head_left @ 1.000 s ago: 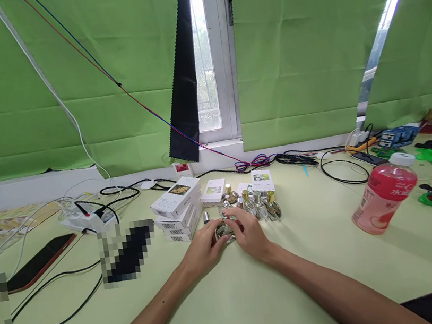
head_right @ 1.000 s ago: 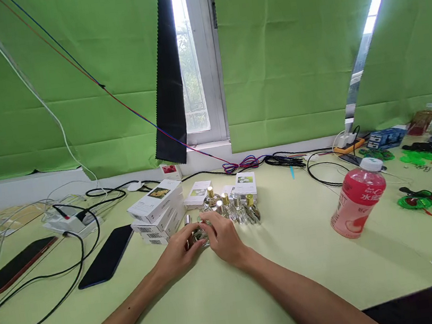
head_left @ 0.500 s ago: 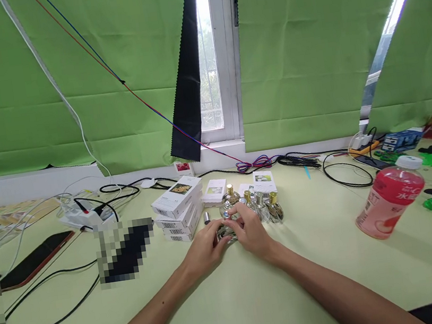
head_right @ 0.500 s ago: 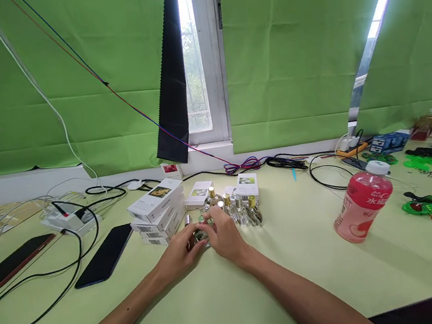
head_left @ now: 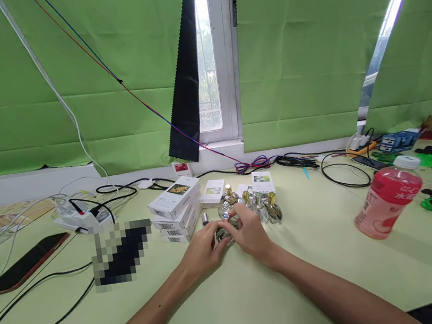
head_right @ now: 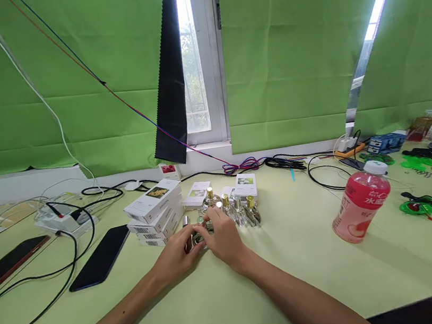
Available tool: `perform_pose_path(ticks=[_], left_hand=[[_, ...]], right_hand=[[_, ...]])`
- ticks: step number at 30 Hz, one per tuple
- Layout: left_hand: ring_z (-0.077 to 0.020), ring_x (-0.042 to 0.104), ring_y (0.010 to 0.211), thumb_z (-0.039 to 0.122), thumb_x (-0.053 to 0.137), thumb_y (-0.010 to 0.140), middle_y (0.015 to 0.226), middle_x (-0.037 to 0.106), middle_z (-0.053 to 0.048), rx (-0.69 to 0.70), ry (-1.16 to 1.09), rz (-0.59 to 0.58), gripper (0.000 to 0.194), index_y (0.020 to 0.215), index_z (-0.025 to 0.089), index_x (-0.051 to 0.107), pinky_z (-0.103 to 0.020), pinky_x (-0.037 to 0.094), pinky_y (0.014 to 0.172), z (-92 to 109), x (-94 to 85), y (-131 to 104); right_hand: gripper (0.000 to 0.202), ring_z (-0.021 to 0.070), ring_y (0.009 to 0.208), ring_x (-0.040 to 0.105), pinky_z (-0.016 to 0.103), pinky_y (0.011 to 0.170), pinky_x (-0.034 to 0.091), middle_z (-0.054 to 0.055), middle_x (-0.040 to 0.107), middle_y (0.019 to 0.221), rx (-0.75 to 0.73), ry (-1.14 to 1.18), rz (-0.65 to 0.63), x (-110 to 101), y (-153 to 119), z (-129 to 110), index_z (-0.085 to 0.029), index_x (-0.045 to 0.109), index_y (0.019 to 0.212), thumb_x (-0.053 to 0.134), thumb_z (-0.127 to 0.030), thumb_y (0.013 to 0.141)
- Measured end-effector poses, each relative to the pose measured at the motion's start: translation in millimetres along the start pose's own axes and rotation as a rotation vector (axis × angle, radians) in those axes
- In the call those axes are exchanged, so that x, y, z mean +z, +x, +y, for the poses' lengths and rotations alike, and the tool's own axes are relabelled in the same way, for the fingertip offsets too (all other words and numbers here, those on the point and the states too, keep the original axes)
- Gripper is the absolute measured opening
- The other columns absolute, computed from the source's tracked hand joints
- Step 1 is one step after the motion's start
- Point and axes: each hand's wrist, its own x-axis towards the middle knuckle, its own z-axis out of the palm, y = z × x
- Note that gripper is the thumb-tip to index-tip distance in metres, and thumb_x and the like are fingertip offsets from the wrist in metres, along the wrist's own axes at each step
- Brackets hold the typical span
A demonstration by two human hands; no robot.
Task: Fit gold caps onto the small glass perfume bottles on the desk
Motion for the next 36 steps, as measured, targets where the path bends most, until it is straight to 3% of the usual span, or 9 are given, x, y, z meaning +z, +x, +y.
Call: perform_pose_path(ticks=[3, 8, 10, 15, 21, 30, 33, 36], left_hand=[[-0.0124, 0.051, 0.060, 0.036, 0.054, 0.091, 0.088, 0.063, -0.001, -0.002, 0.006, 0.013, 0.026, 0.111, 0.021, 0.056, -0.026, 0.038, 0.057, 4, -1.1, 1], [-0.0119, 0.045, 0.047, 0.032, 0.054, 0.087, 0.059, 0.051, 0.008, -0.047, 0.006, 0.019, 0.041, 0.126, 0.021, 0.047, -0.024, 0.032, 0.051, 9, -3.4, 0], [-0.0123, 0.046, 0.046, 0.031, 0.054, 0.085, 0.056, 0.049, 0.010, -0.049, 0.000, 0.012, 0.048, 0.131, 0.022, 0.043, -0.023, 0.032, 0.051, 11, -5.4, 0], [-0.0123, 0.050, 0.049, 0.024, 0.056, 0.078, 0.065, 0.057, 0.008, -0.021, -0.023, 0.011, 0.059, 0.134, 0.023, 0.037, -0.024, 0.034, 0.053, 15, -8.9, -2], [-0.0121, 0.047, 0.047, 0.023, 0.056, 0.075, 0.059, 0.051, 0.010, -0.007, -0.086, 0.009, 0.064, 0.135, 0.022, 0.034, -0.023, 0.031, 0.050, 16, -5.2, -4], [-0.0099, 0.045, 0.053, 0.026, 0.055, 0.085, 0.073, 0.056, 0.007, -0.061, -0.253, -0.069, 0.063, 0.141, 0.024, 0.028, -0.022, 0.033, 0.052, 14, -1.8, -6], [-0.0098, 0.049, 0.059, 0.032, 0.056, 0.088, 0.086, 0.060, 0.003, -0.058, -0.305, -0.105, 0.062, 0.142, 0.026, 0.028, -0.023, 0.037, 0.055, 11, -0.6, -5], [-0.0116, 0.052, 0.062, 0.039, 0.056, 0.090, 0.085, 0.060, 0.002, -0.067, -0.296, -0.124, 0.057, 0.140, 0.026, 0.033, -0.024, 0.041, 0.059, 9, -1.5, -5]], right_hand=[[0.015, 0.0134, 0.063, 0.053, 0.024, 0.053, 0.039, 0.001, 0.060, 0.080, -0.001, -0.022, 0.012, 0, -1, -2, -0.021, 0.053, 0.085, 0.067, -0.026, 0.086], [0.013, 0.0146, 0.065, 0.056, 0.025, 0.054, 0.041, 0.001, 0.062, 0.083, -0.022, -0.016, 0.025, 0, -3, -10, -0.021, 0.057, 0.090, 0.068, -0.022, 0.084], [0.011, 0.0150, 0.066, 0.057, 0.025, 0.054, 0.041, 0.002, 0.063, 0.083, -0.041, -0.002, 0.022, 0, -5, -13, -0.021, 0.057, 0.092, 0.066, -0.022, 0.085], [0.006, 0.0144, 0.065, 0.058, 0.025, 0.055, 0.042, 0.003, 0.063, 0.086, -0.104, -0.016, 0.008, 1, -8, -18, -0.021, 0.058, 0.091, 0.062, -0.023, 0.088], [0.016, 0.0138, 0.066, 0.060, 0.025, 0.055, 0.044, 0.002, 0.066, 0.088, -0.154, -0.029, -0.011, -3, -10, -19, -0.022, 0.061, 0.105, 0.060, -0.024, 0.089], [0.018, 0.0140, 0.064, 0.061, 0.025, 0.054, 0.043, 0.003, 0.069, 0.083, -0.223, -0.069, 0.041, -8, -5, -16, -0.021, 0.061, 0.099, 0.055, -0.015, 0.083], [0.017, 0.0145, 0.063, 0.060, 0.025, 0.056, 0.043, 0.003, 0.067, 0.079, -0.235, -0.127, 0.078, -12, -2, -12, -0.021, 0.060, 0.092, 0.054, -0.011, 0.079], [0.017, 0.0148, 0.063, 0.059, 0.026, 0.057, 0.043, 0.003, 0.065, 0.078, -0.268, -0.162, 0.097, -16, 0, -8, -0.021, 0.059, 0.089, 0.053, -0.009, 0.079]])
